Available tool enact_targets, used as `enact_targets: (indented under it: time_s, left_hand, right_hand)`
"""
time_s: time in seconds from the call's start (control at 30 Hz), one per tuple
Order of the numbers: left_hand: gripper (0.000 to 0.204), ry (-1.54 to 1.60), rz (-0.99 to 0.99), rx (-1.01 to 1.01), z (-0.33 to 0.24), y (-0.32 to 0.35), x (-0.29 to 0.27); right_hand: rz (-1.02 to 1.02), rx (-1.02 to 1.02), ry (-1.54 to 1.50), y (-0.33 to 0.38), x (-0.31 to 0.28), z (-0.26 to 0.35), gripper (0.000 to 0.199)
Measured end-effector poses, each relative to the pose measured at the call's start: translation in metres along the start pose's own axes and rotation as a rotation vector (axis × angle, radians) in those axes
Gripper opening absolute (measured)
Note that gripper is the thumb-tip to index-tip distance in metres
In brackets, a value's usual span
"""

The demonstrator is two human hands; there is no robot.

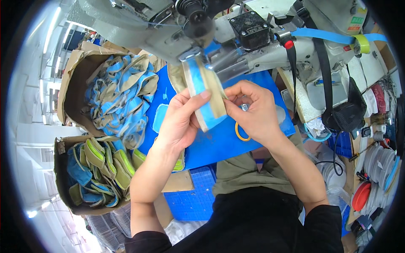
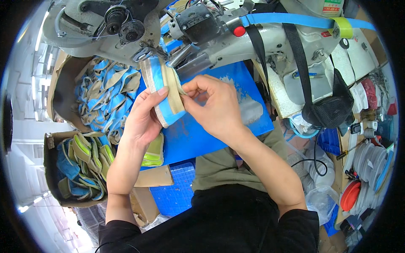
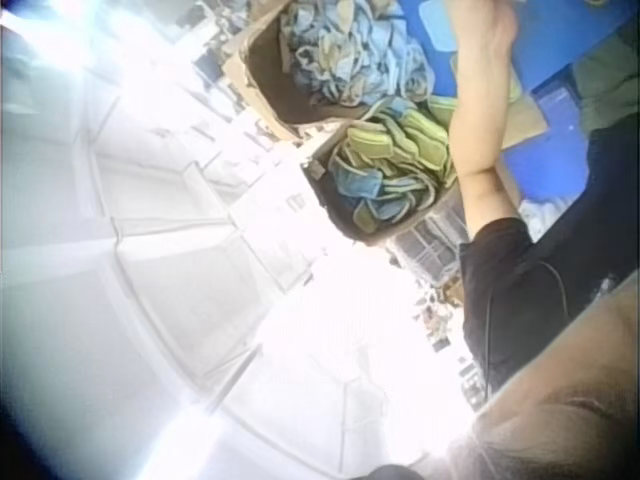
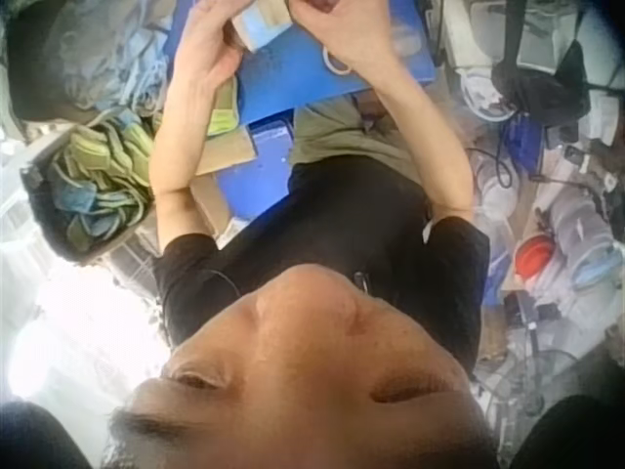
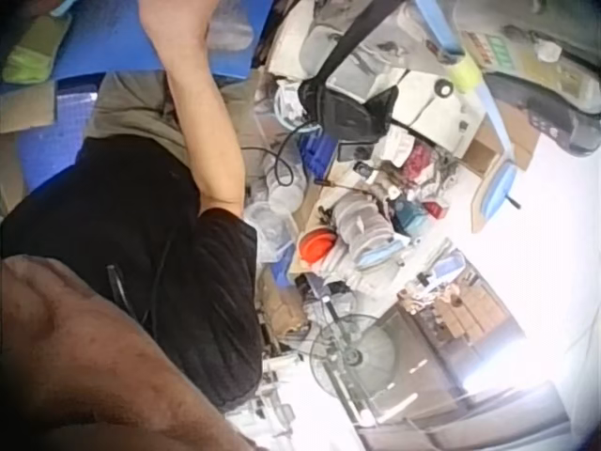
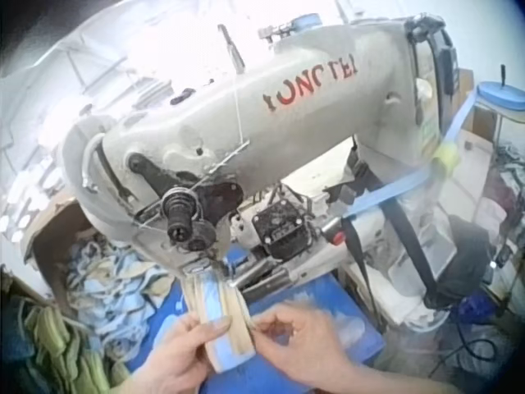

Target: Assembling and sewing small fabric pouches at an industrial sewing machine.

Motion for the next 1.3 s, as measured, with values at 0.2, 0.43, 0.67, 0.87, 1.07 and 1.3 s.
enact_targets:
  time_s: [0.2,0.43,0.67,0.87,1.07,1.3]
  left_hand:
    - [0.020,-0.065,-0.049,0.012,0.003,-0.012,0.001]
    - [0.020,-0.061,-0.055,-0.021,0.003,-0.012,0.001]
    - [0.029,-0.096,-0.061,-0.035,-0.012,-0.032,-0.021]
    - [0.028,-0.135,-0.040,-0.036,-0.022,-0.035,-0.015]
    - [0.023,-0.320,-0.006,0.136,-0.020,-0.022,-0.017]
    - [0.024,-0.164,-0.003,0.017,-0.015,-0.025,-0.019]
  right_hand:
    - [0.015,0.000,-0.095,-0.001,0.001,-0.005,0.013]
    - [0.001,0.014,-0.018,0.003,0.001,-0.002,0.013]
    - [0.003,0.041,0.017,-0.020,0.012,-0.007,0.014]
    - [-0.149,0.022,0.054,-0.025,0.011,0.004,0.016]
    - [-0.148,-0.226,0.260,-0.021,0.012,0.008,0.023]
    - [-0.197,-0.329,0.365,-0.007,0.013,0.000,0.027]
Point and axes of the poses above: each hand's wrist, its own y-axis away from the middle knuckle, its own x-axis out of the palm, z = x × y, the point moved 6 cm from there along -y, towards the middle knuckle, and after that the axes turned 9 degrees about z, right-handed, at the moved point
